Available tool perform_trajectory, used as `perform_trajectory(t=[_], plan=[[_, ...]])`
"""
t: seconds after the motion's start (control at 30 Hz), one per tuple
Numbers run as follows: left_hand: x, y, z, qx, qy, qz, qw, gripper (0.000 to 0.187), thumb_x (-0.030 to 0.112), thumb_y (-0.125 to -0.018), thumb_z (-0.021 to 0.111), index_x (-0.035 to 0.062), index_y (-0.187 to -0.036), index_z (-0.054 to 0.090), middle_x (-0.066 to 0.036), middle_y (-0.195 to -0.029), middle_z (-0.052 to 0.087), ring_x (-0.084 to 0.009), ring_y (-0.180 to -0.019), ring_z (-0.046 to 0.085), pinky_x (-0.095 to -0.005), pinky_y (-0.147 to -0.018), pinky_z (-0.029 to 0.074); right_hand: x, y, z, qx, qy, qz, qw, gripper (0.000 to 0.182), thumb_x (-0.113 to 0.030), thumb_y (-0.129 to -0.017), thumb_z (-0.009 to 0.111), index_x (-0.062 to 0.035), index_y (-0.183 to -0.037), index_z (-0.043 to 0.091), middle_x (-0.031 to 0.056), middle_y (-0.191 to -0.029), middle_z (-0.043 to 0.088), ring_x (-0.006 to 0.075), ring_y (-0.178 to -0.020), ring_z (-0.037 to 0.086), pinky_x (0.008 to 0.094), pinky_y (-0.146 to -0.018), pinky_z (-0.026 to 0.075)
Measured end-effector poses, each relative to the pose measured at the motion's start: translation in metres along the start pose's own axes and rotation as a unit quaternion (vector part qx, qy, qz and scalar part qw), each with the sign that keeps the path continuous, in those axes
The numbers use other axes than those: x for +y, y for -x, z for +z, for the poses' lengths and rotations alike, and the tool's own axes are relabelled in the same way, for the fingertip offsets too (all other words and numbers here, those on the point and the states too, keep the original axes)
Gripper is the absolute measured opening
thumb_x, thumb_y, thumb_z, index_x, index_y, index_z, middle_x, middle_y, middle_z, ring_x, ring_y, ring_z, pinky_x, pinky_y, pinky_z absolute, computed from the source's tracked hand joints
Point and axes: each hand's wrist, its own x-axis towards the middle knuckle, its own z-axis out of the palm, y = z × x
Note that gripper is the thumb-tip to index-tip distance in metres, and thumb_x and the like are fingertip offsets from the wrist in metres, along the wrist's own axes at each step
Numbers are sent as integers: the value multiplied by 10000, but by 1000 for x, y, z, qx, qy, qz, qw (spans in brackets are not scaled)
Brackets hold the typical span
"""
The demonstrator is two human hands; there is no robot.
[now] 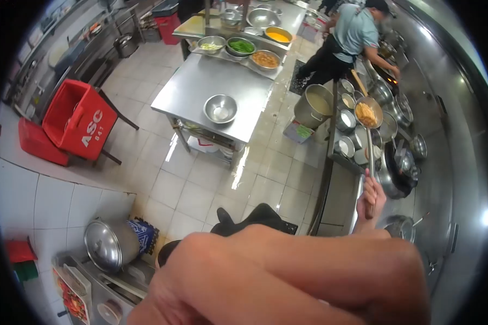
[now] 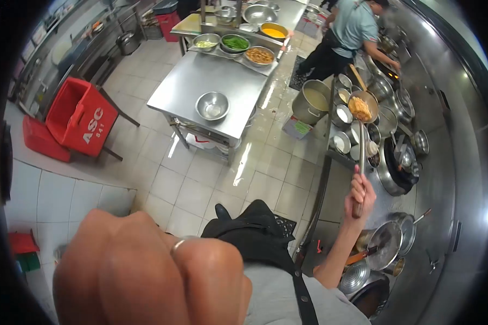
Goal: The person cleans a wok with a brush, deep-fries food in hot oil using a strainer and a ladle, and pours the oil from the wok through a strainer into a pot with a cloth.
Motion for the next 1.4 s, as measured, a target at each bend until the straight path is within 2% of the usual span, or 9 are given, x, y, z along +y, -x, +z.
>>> perform_trajectory(t=[0.5,0.67,0.87,1.0,1.03,1.17,1.27,1.33,1.4], plan=[[-40,-89,-180,-1,29,-49,998,153,90,-993,610,-31,-1076,651,-196,-1054,666,-280,-1001,642,-384,-891,504,100,-397,79,-116,37,148,981,267,-23,-1034,509,173,-1215,503,65,-860,490,53,-569,421,186,-405,344],[-92,-136,-249,13,46,-81,996,140,97,-997,610,-26,-1050,650,-192,-1029,669,-276,-984,640,-385,-875,501,132,-557,119,-127,179,139,966,204,-55,-986,616,102,-1108,569,-13,-714,458,32,-498,374,186,-400,314],[-137,-170,-313,41,49,-103,993,132,105,-1001,610,-20,-1018,648,-187,-999,673,-272,-964,637,-387,-856,497,179,-769,150,-55,311,117,942,110,-11,-925,636,42,-896,543,29,-703,534,90,-493,492,208,-408,383],[-146,-186,-345,67,33,-106,992,132,110,-1004,609,-16,-997,647,-183,-979,676,-270,-951,634,-389,-843,495,210,-873,163,-64,457,167,871,69,-54,-955,557,7,-929,539,-7,-646,470,72,-477,432,202,-404,344],[-148,-190,-350,72,27,-104,992,133,112,-1005,609,-15,-992,647,-182,-974,676,-269,-947,634,-389,-840,494,217,-899,158,-69,452,150,877,148,-60,-903,593,70,-832,591,89,-578,562,174,-430,533,309,-380,414],[-147,-201,-372,83,17,-105,991,138,117,-1008,609,-11,-971,646,-179,-954,679,-266,-934,632,-390,-827,492,250,-832,187,-12,766,-167,620,273,-123,-810,591,82,-634,627,165,-573,653,287,-497,679,442,-497,531],[-137,-210,-388,92,12,-112,989,145,121,-1010,609,-8,-955,645,-176,-939,681,-264,-924,630,-391,-817,490,247,-801,181,29,647,-136,750,194,-108,-868,623,73,-797,634,112,-591,625,207,-476,628,355,-447,486],[-132,-213,-396,96,19,-115,989,150,123,-1011,609,-6,-944,645,-175,-929,682,-263,-917,629,-392,-811,488,240,-789,164,-38,418,-61,906,151,-94,-935,581,28,-845,580,49,-602,543,149,-456,526,298,-404,419],[-133,-213,-392,84,38,-124,988,156,126,-1013,609,-4,-934,644,-173,-919,683,-262,-911,628,-393,-804,487,218,-773,140,-111,156,65,979,189,-96,-1013,560,-69,-838,495,-32,-639,410,62,-469,376,224,-377,311]])
